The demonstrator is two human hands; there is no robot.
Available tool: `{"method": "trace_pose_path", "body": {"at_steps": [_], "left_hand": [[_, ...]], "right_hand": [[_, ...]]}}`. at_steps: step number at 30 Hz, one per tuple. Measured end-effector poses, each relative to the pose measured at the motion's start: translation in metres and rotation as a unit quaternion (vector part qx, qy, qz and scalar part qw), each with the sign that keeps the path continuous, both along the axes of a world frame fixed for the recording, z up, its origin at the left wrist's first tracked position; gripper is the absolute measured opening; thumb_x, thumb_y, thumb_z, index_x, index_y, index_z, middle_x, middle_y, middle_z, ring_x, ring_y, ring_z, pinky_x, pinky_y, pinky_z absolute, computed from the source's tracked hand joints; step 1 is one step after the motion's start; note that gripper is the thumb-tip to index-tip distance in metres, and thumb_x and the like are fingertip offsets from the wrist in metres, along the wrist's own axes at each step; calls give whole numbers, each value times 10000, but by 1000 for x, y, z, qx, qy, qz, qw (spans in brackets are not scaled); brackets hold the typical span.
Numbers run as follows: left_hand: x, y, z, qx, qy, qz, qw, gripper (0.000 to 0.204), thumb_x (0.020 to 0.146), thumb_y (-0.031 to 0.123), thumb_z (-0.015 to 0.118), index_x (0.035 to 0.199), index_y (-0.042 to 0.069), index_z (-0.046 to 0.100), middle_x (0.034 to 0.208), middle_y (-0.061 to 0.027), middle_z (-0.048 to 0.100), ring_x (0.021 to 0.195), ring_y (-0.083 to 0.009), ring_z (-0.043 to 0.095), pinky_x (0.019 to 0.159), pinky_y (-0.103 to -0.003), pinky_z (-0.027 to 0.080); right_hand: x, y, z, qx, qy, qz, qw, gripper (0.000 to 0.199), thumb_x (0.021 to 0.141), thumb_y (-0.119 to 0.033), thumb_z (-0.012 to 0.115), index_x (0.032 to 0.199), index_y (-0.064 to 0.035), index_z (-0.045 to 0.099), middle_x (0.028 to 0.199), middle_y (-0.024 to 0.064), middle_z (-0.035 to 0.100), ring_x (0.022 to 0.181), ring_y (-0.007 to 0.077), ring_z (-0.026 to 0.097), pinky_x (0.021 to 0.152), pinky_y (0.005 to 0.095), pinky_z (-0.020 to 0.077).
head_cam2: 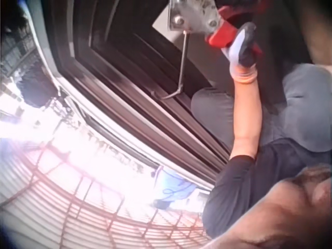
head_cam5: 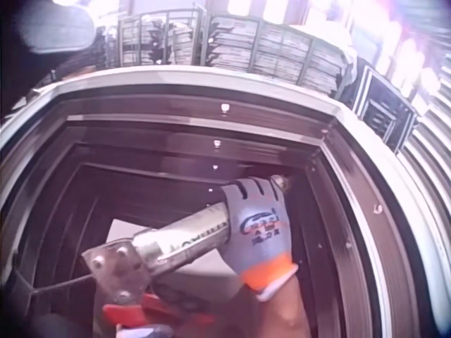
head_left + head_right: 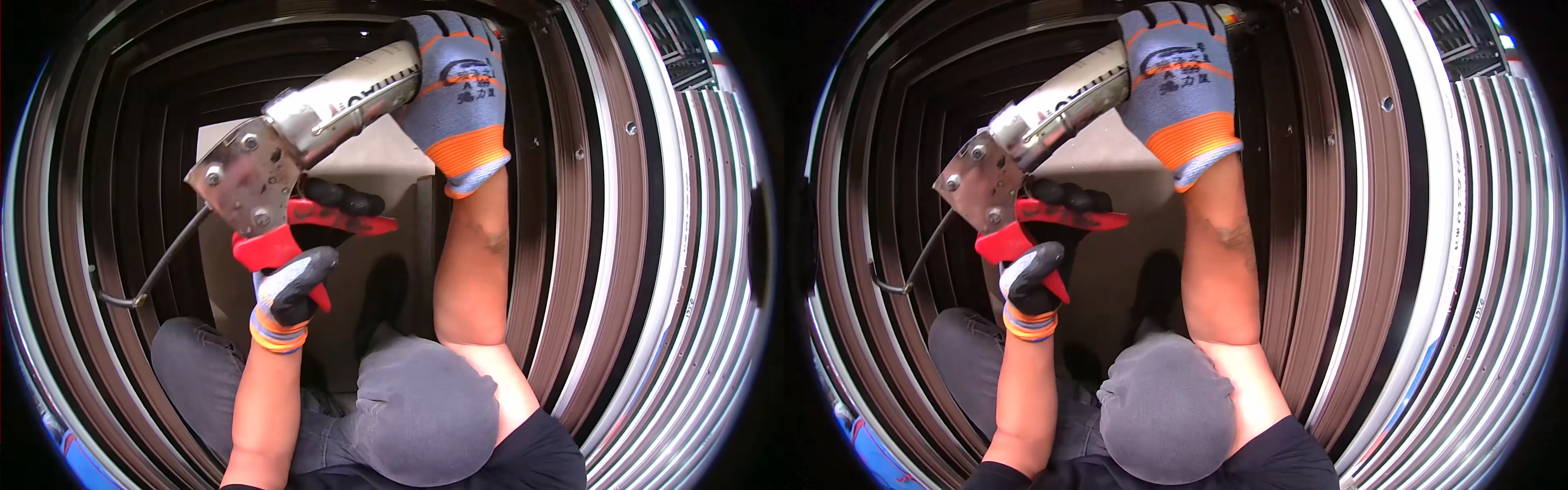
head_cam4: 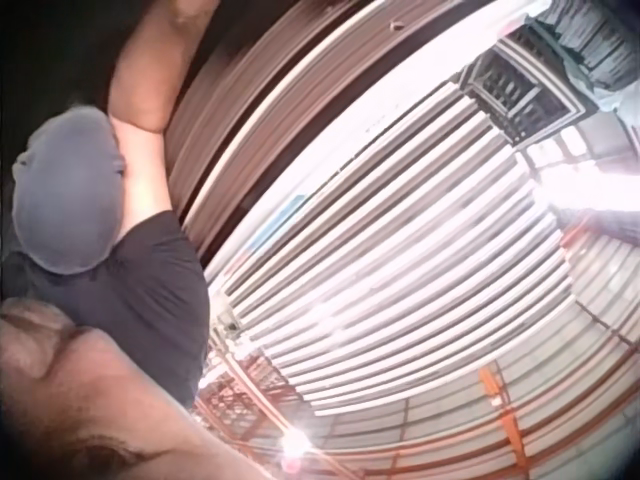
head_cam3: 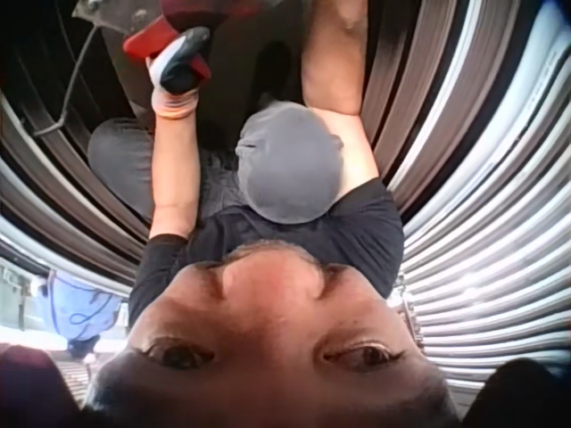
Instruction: The person applies sealant along the inner corners and seams of metal frames using a caulking gun.
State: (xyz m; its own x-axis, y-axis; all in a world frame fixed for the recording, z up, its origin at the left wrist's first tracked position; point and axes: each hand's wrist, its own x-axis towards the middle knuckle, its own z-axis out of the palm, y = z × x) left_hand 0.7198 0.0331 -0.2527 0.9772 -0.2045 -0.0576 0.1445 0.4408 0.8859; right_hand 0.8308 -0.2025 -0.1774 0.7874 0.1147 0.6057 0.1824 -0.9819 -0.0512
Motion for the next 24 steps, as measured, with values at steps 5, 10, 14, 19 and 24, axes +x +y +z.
{"method": "trace_pose_path", "body": {"at_steps": [5, 10, 14, 19, 24], "left_hand": [[11, -14, 9, -10, -4, -18, 1000, 236, 797, 57, 668, 1002, -56, 694, 937, -150, 715, 898, -262, 695, 826, -354, 535], [16, -27, 5, -61, -18, -124, 990, 426, 790, 112, 619, 1193, 31, 504, 1010, -146, 587, 1021, -345, 598, 991, -570, 447], [16, -31, 10, -112, 2, -122, 986, 409, 792, 122, 609, 1177, 37, 502, 991, -139, 581, 1010, -337, 598, 965, -562, 459], [16, -24, 7, -119, 29, -99, 987, 398, 791, 123, 609, 1162, 22, 505, 979, -146, 583, 984, -334, 601, 947, -551, 472], [13, -24, 13, -128, 37, -51, 990, 355, 753, 45, 626, 1087, -66, 580, 937, -203, 660, 907, -343, 669, 876, -453, 527]], "right_hand": [[4, 5, -20, 53, 29, 2, 998, 513, 593, -170, 814, 1072, -100, 644, 1074, 158, 634, 1027, 377, 585, 941, 458, 462], [2, -7, -11, 2, -14, -3, 1000, 521, 594, -194, 823, 1078, -108, 651, 1095, 139, 635, 1061, 354, 584, 963, 458, 454], [4, -9, -6, -9, 2, -6, 1000, 526, 584, -228, 838, 1067, -117, 660, 1116, 123, 636, 1098, 327, 583, 993, 453, 444], [9, 0, -14, 20, -7, 16, 1000, 503, 588, -188, 817, 1054, -104, 649, 1086, 135, 631, 1062, 348, 579, 960, 453, 454], [8, 0, -11, 18, 4, 20, 1000, 459, 605, -172, 797, 1030, -95, 644, 1063, 143, 630, 1028, 370, 580, 925, 459, 467]]}}
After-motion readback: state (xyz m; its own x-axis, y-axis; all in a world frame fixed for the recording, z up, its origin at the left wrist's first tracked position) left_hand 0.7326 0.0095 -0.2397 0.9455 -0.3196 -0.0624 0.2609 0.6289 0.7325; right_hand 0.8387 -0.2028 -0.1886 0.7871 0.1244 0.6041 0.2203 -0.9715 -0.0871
